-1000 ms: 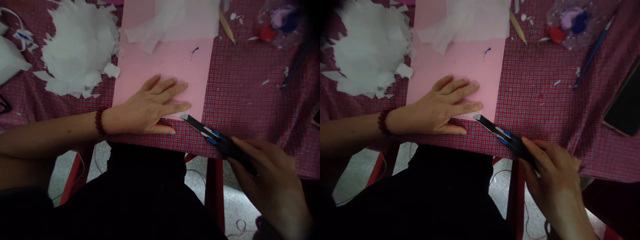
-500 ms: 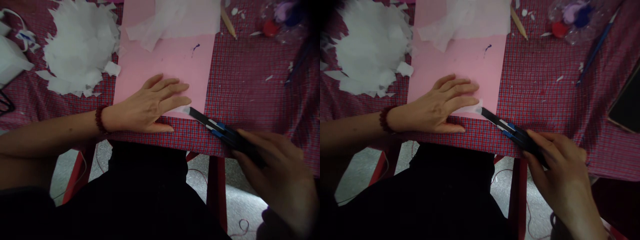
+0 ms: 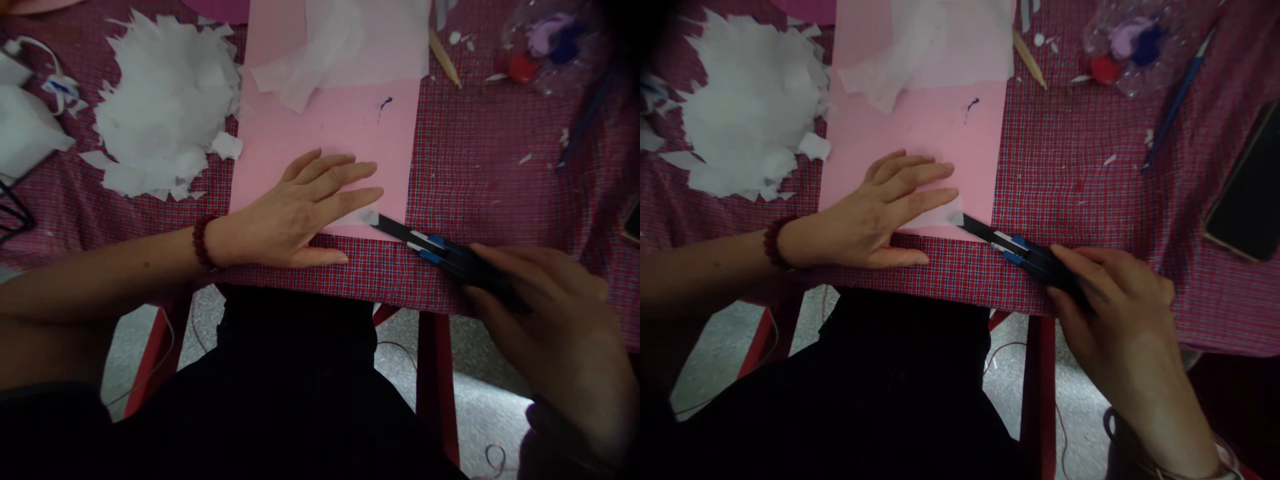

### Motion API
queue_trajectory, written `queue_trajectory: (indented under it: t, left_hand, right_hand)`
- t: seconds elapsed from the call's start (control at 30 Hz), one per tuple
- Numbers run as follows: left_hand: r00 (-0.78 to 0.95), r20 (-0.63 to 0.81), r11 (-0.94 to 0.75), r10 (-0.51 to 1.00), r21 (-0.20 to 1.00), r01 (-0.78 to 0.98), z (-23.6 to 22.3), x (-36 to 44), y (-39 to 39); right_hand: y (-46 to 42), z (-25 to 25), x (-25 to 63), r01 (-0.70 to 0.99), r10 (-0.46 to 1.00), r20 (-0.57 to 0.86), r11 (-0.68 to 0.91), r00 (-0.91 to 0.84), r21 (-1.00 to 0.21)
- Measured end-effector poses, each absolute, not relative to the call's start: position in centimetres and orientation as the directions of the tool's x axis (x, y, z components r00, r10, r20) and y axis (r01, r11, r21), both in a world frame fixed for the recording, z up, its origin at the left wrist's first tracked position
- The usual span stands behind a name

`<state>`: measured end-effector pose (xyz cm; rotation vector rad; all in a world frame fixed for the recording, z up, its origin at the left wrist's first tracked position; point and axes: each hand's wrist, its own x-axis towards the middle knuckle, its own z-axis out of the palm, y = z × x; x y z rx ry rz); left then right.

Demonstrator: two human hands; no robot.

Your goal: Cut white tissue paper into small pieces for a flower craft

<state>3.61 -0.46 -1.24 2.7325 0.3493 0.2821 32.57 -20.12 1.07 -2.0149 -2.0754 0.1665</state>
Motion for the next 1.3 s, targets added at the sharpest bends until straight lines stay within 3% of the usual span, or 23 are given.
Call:
queue_trajectory:
  t: [0.53, 0.8, 0.97, 1.07, 1.3]
  left_hand:
    - [0.970, 0.073, -0.931, 0.230, 0.307, 0.198, -1.3, 3.9, -0.7]
    - [0.960, 0.083, -0.908, 0.267, 0.354, 0.222, -1.1, 4.0, -0.9]
    - [0.971, 0.057, -0.924, 0.232, 0.324, 0.201, -1.4, 4.0, -0.9]
    - [0.962, 0.080, -0.904, 0.262, 0.369, 0.215, -1.2, 4.0, -0.8]
    - [0.864, 0.220, -0.745, 0.454, 0.625, 0.232, 0.2, 3.3, 0.7]
  right_hand:
    - [-16.4, 1.1, 33.5, 0.972, 0.993, 0.096, 0.094, -0.075, -0.216]
    - [-15.5, 0.6, 34.5, 0.967, 0.987, 0.096, 0.146, -0.129, -0.209]
    - [-14.2, 0.8, 33.5, 0.961, 0.985, 0.077, 0.169, -0.156, -0.220]
    - [-14.0, 0.7, 33.7, 0.965, 0.987, 0.074, 0.156, -0.143, -0.213]
    - [-15.4, 0.4, 35.0, 0.968, 0.991, 0.092, 0.112, -0.093, -0.226]
